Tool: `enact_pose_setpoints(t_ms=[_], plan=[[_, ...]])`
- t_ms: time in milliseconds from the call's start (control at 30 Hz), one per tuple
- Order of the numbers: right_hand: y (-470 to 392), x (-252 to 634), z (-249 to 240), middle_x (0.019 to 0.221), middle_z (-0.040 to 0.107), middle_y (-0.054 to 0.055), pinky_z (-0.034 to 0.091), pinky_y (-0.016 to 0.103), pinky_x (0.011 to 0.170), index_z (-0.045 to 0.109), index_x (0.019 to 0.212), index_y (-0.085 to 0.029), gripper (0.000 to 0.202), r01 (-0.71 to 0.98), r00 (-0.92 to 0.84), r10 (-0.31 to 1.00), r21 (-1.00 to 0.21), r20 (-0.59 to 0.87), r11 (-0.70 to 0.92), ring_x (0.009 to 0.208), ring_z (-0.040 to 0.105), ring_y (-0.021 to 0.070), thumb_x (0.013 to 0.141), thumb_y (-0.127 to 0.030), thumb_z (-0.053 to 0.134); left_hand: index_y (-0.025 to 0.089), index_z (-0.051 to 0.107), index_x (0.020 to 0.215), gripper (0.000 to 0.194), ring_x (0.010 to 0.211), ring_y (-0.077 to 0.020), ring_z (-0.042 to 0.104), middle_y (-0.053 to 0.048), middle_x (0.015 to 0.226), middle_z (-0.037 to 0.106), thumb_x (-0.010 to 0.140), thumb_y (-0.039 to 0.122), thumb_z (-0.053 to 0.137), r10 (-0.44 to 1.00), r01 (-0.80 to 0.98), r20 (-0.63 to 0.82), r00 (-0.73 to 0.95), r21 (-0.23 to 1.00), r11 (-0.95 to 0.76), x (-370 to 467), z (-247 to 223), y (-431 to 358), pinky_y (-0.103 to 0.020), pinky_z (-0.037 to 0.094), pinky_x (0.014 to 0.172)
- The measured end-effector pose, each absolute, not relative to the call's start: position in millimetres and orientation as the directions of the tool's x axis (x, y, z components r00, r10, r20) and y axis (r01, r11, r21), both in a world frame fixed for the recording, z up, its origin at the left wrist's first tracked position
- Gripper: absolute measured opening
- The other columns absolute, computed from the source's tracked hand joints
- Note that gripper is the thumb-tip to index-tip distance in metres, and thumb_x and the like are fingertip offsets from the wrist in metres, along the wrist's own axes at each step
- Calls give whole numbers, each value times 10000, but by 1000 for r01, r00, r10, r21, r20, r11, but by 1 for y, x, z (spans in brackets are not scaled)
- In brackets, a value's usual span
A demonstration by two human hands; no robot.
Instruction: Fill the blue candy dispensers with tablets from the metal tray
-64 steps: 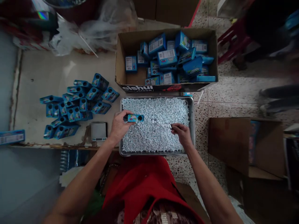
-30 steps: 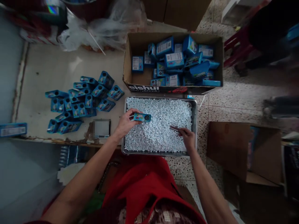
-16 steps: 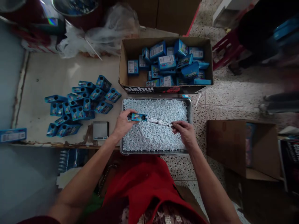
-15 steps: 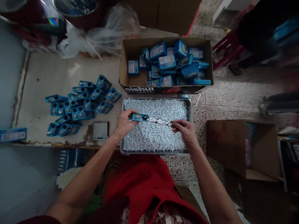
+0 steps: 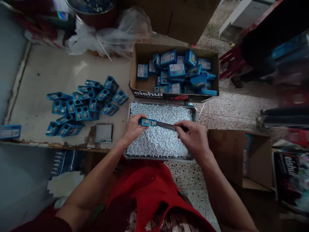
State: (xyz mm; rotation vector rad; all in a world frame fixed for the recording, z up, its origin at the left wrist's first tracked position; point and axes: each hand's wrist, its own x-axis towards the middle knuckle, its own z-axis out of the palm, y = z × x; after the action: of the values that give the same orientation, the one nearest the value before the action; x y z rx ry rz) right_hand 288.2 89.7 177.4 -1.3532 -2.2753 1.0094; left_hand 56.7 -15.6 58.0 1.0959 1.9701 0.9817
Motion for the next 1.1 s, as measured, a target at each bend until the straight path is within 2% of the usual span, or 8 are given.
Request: enact_pose_setpoints(t_ms=[233,367,600,767,867,933,1000,1100], plan=[[82,358,117,776,762,37,540,262,547,808,972,-192,261,612,-175,945,-782,-278,-116,579,694,168,842,-397,712,194,620,997,467,1090,-234,671,-65,1125,729,609,259,871,885,-171,-350,-306,935,310,33,30,-25,-359,511,971],[79,438,67,738,773,67,542,271,539,825,887,-180,336,671,-10,919,-684,-394,-285,583,708,208,745,-474,750,201,611,1022,481,1129,-238,670,-76,1172,722,620,245,872,873,-198,-358,-330,931,307,12,27,-36,-366,517,995],[70,496,8,673,763,88,526,294,500,829,801,-190,427,640,69,897,-670,-436,-375,571,715,253,627,-577,785,215,601,1053,444,1061,-217,670,-57,1133,696,675,320,807,638,122,-156,-754,921,370,-49,5,-66,-356,535,965],[59,417,-54,674,747,64,535,302,558,813,828,-174,468,480,-38,853,-759,-520,-441,575,682,218,624,-595,801,188,606,1113,438,1061,-264,637,-102,1116,663,751,401,728,507,286,-67,-859,759,585,-54,-41,-55,-383,531,907],[56,356,-84,651,722,54,519,288,544,793,817,-163,464,368,-85,833,-794,-547,-484,552,642,190,659,-599,780,165,546,1271,607,1097,-313,621,-153,1196,638,756,421,739,464,349,1,-886,662,664,-44,-31,-46,-449,506,952],[57,331,-95,588,683,40,487,271,493,775,784,-157,465,327,-103,818,-796,-566,-509,503,608,174,680,-609,761,174,529,1329,667,1141,-353,591,-176,1255,613,757,429,757,520,486,113,-847,560,671,-37,-3,-32,-503,463,1007],[58,323,-99,550,653,27,455,256,461,771,780,-150,463,293,-131,806,-799,-577,-525,469,579,159,693,-604,756,211,603,1234,470,1189,-370,552,-161,1239,618,824,418,706,654,658,196,-731,456,599,-32,30,1,-528,403,1064],[60,336,-95,557,651,19,452,247,475,781,792,-148,439,248,-160,805,-813,-571,-527,478,567,144,687,-575,783,230,644,983,149,1185,-341,550,-125,1100,646,891,346,625,852,780,88,-516,460,424,-27,58,100,-475,388,1066]])
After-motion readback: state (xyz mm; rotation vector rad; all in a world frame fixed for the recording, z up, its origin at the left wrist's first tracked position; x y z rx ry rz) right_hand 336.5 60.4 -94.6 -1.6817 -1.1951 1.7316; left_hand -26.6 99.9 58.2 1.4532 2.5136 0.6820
